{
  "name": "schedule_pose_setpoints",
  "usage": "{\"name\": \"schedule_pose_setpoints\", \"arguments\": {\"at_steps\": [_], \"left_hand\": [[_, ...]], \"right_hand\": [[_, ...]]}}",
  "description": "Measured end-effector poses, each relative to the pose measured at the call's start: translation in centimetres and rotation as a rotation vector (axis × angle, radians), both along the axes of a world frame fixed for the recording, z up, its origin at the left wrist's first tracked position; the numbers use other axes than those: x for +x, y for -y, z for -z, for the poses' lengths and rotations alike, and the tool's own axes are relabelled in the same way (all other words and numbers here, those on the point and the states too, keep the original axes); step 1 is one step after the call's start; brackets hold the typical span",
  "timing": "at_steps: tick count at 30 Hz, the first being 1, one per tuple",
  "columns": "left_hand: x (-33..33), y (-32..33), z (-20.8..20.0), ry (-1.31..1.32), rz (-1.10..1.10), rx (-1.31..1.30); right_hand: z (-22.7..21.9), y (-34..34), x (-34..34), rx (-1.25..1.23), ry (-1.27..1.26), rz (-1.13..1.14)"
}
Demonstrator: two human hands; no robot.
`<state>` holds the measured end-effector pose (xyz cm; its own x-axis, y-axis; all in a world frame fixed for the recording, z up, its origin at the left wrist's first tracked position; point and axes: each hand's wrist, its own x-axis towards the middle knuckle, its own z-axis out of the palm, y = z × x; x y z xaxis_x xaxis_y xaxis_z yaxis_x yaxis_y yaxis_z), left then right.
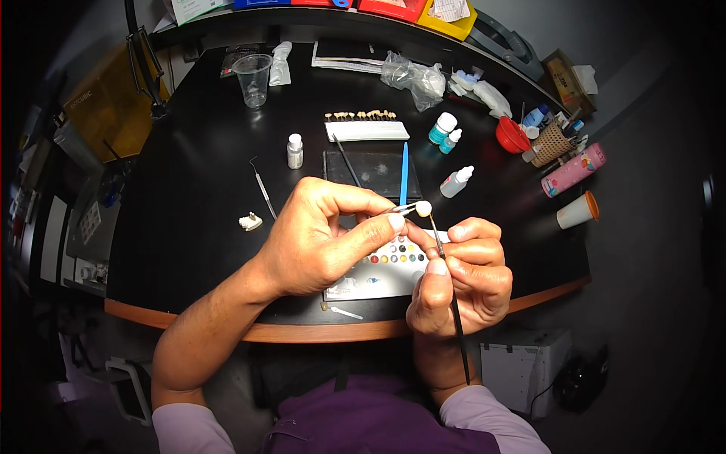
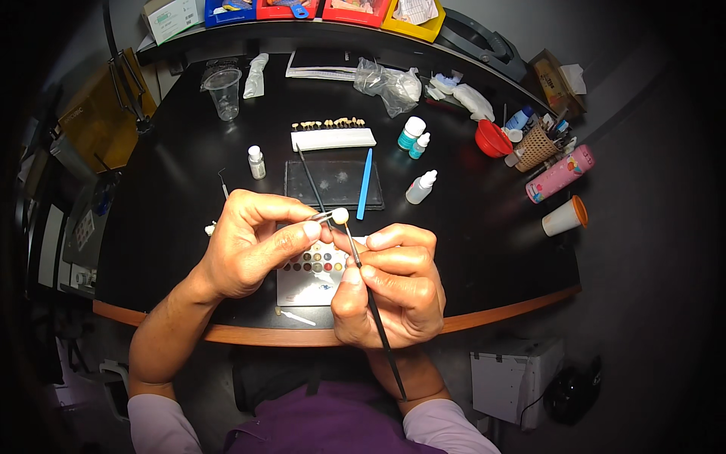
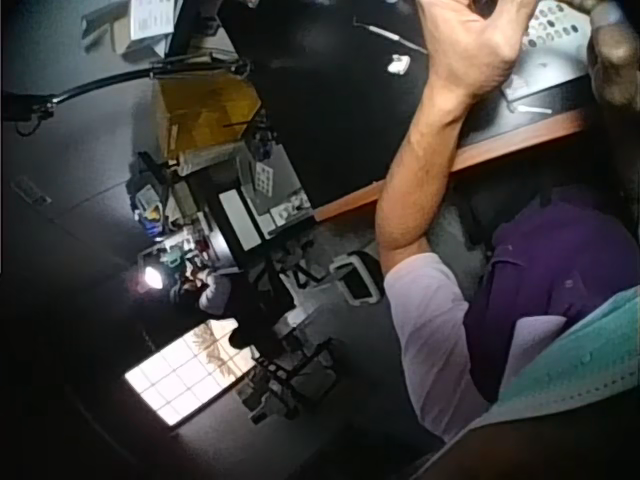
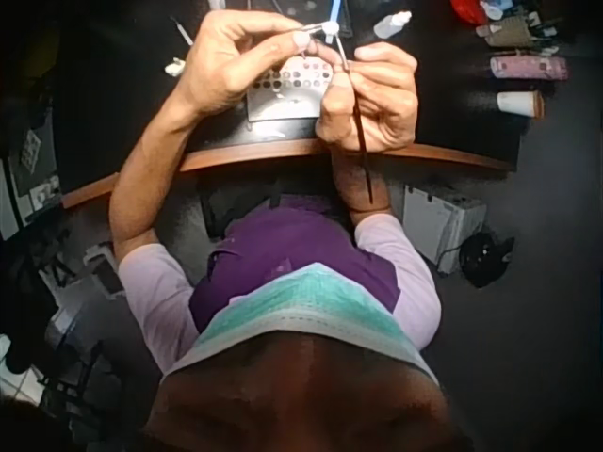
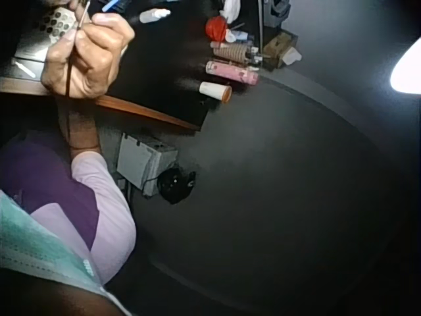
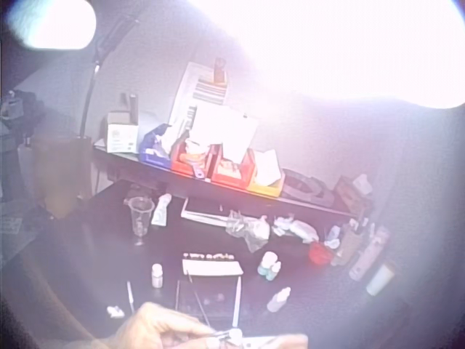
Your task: The person selects a jar from a drawer, mixes a blue substance with a liquid on a palette, and applies it to a dental crown using a fine brush.
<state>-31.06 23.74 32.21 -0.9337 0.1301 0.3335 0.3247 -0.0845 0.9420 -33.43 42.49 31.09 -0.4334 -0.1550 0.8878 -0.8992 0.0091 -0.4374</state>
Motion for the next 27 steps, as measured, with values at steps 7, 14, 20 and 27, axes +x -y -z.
{"name": "schedule_pose_setpoints", "arguments": {"at_steps": [7, 14, 20, 27], "left_hand": [[-0.2, -0.1, 0.1, -0.05, 0.004, 0.006], [-0.1, 0.1, -0.6, 0.012, 0.056, -0.02], [-0.3, -0.4, 0.2, -0.063, 0.0, 0.07], [0.1, 0.2, -0.8, 0.021, 0.034, -0.017]], "right_hand": [[0.4, -0.1, -0.5, -0.026, -0.053, -0.035], [0.8, -0.4, -0.4, 0.004, 0.012, -0.032], [0.9, -0.5, -0.3, 0.014, 0.004, -0.036], [0.8, -0.4, -0.5, -0.028, -0.044, -0.022]]}}
